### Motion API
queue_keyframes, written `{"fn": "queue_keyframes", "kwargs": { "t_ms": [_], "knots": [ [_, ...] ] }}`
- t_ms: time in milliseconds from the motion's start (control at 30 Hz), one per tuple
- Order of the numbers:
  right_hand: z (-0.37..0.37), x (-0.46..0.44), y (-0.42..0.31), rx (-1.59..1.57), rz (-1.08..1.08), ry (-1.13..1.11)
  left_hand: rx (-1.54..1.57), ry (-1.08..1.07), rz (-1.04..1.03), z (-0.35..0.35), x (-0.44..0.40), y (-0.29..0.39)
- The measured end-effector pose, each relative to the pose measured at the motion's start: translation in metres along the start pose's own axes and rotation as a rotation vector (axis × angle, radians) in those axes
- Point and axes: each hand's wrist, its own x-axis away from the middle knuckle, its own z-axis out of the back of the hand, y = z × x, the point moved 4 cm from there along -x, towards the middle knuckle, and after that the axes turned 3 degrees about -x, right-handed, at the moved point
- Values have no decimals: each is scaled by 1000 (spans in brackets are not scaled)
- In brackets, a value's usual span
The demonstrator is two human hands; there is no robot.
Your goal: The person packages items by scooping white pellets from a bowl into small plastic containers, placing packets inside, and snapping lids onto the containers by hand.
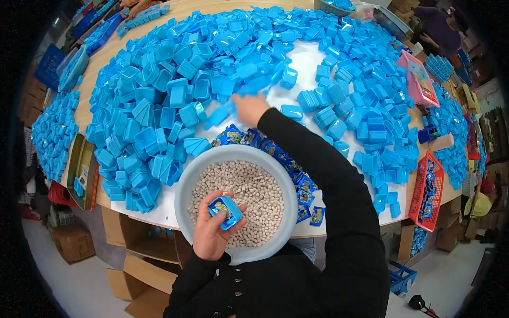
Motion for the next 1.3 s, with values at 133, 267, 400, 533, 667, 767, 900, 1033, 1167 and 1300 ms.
{"fn": "queue_keyframes", "kwargs": {
  "t_ms": [133,267,400,533,667,767,900,1033,1167,1300],
  "knots": [
    [53,17,-5,-310,38,-38,-39,14,10,0,-1,-2],
    [65,-19,77,160,-100,341,-129,60,-90,0,-1,1],
    [32,0,93,367,36,321,-33,102,-68,3,-3,5],
    [24,12,103,494,73,77,53,126,-55,3,-5,5],
    [50,23,93,306,394,306,57,131,-87,5,-2,3],
    [109,61,36,-199,-8,422,-23,128,-197,6,0,3],
    [122,145,-59,-566,-24,162,-65,103,-236,5,3,4],
    [97,198,-129,-948,84,-90,-153,79,-247,4,4,0],
    [90,213,-136,-1137,-5,-82,-203,79,-281,2,8,-3],
    [105,219,-127,-942,-194,171,-172,56,-345,-5,5,-3]
  ]
}}
